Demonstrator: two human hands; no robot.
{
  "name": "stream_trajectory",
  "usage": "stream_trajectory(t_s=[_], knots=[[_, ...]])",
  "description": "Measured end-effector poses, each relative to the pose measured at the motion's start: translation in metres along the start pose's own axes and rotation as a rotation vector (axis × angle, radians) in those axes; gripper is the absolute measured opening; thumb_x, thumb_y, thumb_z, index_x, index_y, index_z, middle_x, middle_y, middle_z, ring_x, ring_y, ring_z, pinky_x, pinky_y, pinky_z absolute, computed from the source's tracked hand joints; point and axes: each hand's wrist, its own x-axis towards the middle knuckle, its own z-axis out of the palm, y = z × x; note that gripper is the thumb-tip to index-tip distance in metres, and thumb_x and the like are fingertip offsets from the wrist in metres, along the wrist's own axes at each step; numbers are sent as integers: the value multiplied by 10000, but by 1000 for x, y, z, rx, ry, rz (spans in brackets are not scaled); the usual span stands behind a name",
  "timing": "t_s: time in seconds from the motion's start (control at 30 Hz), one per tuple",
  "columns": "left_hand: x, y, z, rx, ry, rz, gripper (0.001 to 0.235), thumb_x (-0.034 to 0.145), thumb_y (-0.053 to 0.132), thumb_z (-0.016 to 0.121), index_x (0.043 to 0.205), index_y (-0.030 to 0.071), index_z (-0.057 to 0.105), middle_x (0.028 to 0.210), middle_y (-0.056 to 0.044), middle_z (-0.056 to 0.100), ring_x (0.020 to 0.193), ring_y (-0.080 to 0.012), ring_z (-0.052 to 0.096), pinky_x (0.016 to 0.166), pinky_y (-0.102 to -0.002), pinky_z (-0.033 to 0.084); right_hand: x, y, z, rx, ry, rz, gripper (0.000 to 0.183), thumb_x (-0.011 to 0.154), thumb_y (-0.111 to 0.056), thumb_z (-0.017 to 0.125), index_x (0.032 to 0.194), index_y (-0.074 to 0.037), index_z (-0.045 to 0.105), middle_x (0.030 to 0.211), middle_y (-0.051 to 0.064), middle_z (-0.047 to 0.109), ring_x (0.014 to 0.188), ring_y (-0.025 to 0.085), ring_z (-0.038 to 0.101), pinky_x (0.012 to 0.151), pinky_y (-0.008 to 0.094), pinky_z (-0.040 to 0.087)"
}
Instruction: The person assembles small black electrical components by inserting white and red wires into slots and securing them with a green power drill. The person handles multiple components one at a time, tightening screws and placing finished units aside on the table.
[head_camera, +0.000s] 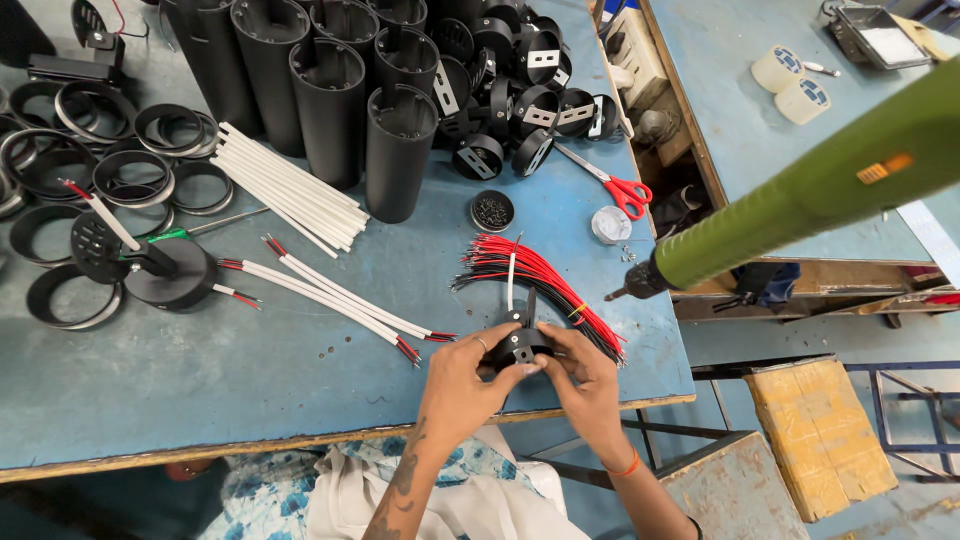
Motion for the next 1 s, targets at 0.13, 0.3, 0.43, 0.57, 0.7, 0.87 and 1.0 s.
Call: stream_trajectory(t_s=[0.13, 0.3, 0.43, 0.57, 0.7, 0.87, 1.0], knots=[[1, 0, 5, 198, 85, 66, 321, 808, 187, 818, 1115, 118, 755, 868, -107, 746, 667, -306, 703, 553, -367, 533, -1, -1, 9, -127, 117, -141, 384, 882, 60, 676, 1261, 7, 646, 1188, 78, 587, 1023, 109, 636, 847, 272, 574], [3, -3, 10, 206, 176, 85, 301, 808, 188, 813, 1099, 134, 758, 831, -88, 734, 635, -300, 682, 529, -377, 517, -7, 2, 14, -230, 151, -115, 65, 917, -50, 771, 897, 4, 742, 801, 27, 658, 688, 52, 567, 595, 227, 450], [4, -9, 11, 169, 155, 33, 306, 816, 180, 799, 1115, 138, 756, 809, -84, 731, 623, -275, 697, 532, -371, 525, -7, 9, 12, -227, 30, 55, 107, 861, -80, 780, 850, 24, 757, 688, 6, 623, 571, 32, 457, 495, 230, 338], [4, -12, 10, 166, 156, 46, 306, 827, 164, 786, 1128, 128, 748, 835, -98, 731, 643, -286, 706, 532, -374, 535, -2, 14, 12, -197, -81, 139, 99, 861, -65, 775, 860, 34, 774, 682, -13, 636, 547, 14, 410, 465, 231, 297], [3, -16, 11, 170, 149, 52, 289, 841, 155, 782, 1126, 124, 749, 838, -103, 736, 655, -299, 713, 539, -387, 539, -3, 20, 14, -72, -111, 227, 77, 874, -31, 757, 886, 42, 778, 680, -33, 632, 550, -7, 405, 462, 220, 282], [3, -17, 10, 168, 144, 60, 325, 837, 138, 771, 1158, 101, 740, 861, -122, 733, 662, -316, 709, 544, -388, 544, -3, 25, 13, -63, -130, 223, 62, 875, -15, 750, 888, 41, 774, 691, -34, 650, 547, -11, 419, 460, 211, 294], [4, -15, 10, 149, 135, 42, 325, 843, 138, 770, 1165, 105, 736, 848, -122, 731, 656, -311, 715, 547, -386, 548, -2, 26, 10, -86, -150, 197, 71, 866, -22, 757, 891, 41, 777, 705, -26, 679, 550, -13, 451, 460, 204, 321]])
